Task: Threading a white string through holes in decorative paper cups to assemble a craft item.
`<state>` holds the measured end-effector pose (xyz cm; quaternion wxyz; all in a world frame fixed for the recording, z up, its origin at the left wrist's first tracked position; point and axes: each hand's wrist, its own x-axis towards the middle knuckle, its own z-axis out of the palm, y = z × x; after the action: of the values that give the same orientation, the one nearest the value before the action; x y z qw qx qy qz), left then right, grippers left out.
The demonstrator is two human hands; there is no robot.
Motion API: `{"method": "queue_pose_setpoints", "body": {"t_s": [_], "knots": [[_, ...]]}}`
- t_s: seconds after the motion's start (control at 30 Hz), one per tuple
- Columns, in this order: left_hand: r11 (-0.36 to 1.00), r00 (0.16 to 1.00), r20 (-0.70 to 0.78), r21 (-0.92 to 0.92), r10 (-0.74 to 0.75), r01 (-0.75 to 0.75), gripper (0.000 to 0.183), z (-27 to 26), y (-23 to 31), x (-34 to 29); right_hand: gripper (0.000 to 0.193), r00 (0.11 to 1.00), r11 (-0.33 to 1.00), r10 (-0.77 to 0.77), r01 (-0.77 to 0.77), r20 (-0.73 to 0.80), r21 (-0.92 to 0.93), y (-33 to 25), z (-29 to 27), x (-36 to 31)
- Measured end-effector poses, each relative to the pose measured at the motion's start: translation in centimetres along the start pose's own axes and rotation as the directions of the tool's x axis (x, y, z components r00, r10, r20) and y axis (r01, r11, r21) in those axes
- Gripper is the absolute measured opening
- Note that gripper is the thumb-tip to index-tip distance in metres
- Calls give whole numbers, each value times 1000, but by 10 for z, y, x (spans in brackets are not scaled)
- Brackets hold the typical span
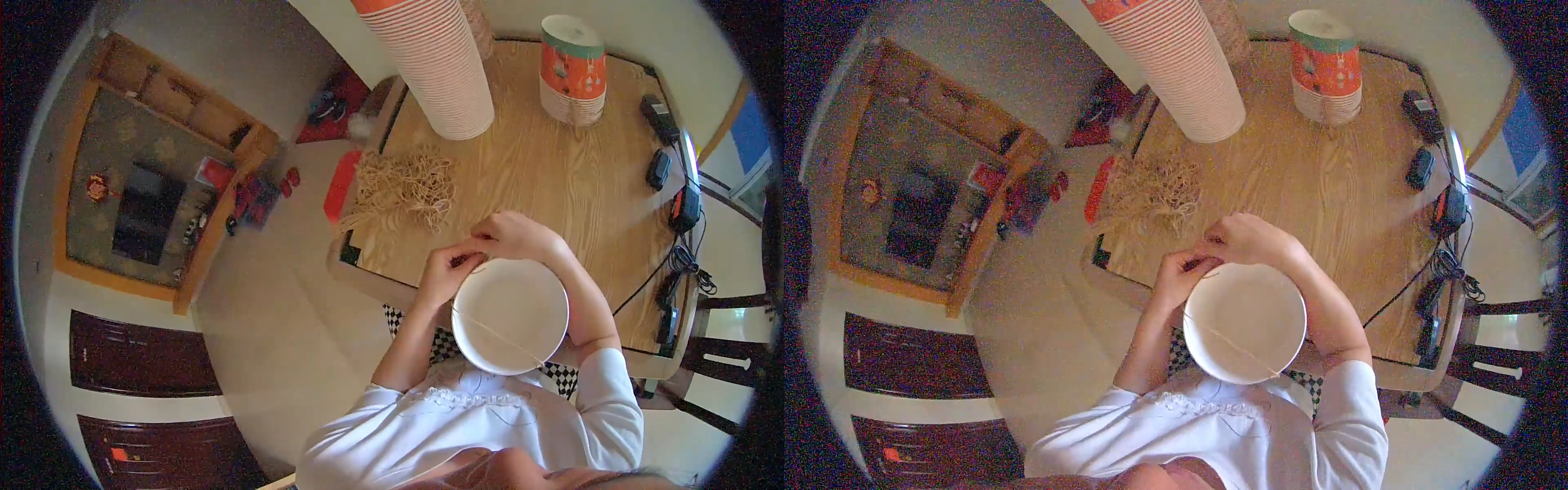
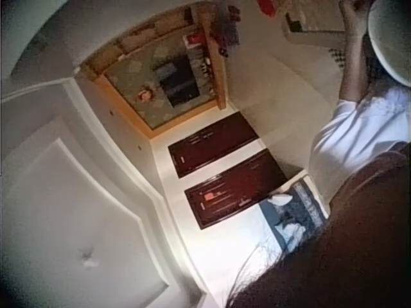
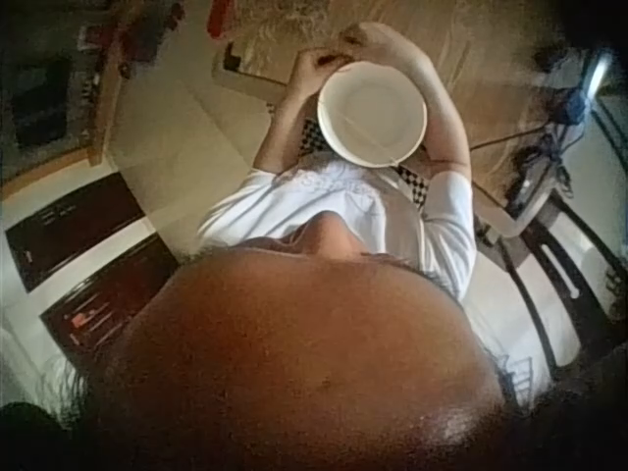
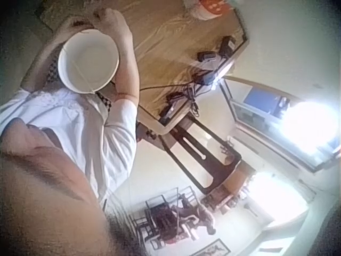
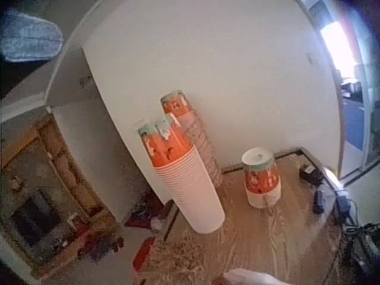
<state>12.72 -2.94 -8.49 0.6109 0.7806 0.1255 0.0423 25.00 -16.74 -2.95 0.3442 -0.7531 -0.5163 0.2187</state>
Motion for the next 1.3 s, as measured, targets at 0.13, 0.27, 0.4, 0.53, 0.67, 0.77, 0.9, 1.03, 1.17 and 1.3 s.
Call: {"method": "queue_pose_setpoints", "body": {"t_s": [0.13,0.27,0.4,0.53,0.67,0.77,0.9,1.03,1.17,1.3], "knots": [[999,999,11,11,37,-37,16,-4,-4,-1,30,995,995,-53,46,88,84,-3,-5,-2],[998,1000,12,56,17,-18,16,-7,4,-4,27,994,992,-69,60,79,113,7,-3,1],[999,999,8,-1,51,-51,12,-8,6,-6,23,988,988,-120,110,93,108,4,-5,-2],[996,996,24,-27,81,-80,10,-9,7,-5,19,996,986,-50,37,73,164,-6,-12,-7],[997,997,15,-25,75,-74,9,-7,8,-6,18,990,989,-144,143,9,25,11,-1,-1],[990,998,26,-131,63,-59,9,-7,8,-7,18,993,993,-115,116,39,-12,10,-1,0],[990,999,27,-136,27,-23,8,-8,11,-8,17,988,973,-147,135,49,188,8,-3,-3],[995,998,44,-95,42,-37,9,-11,14,-9,17,996,971,-78,65,47,231,-4,-13,-11],[993,998,60,-121,9,-2,10,-12,19,-11,18,996,980,-76,67,44,185,1,-13,-6],[949,998,48,-316,35,-18,9,-23,24,-12,16,992,978,-126,123,6,171,9,-9,-4]]}}
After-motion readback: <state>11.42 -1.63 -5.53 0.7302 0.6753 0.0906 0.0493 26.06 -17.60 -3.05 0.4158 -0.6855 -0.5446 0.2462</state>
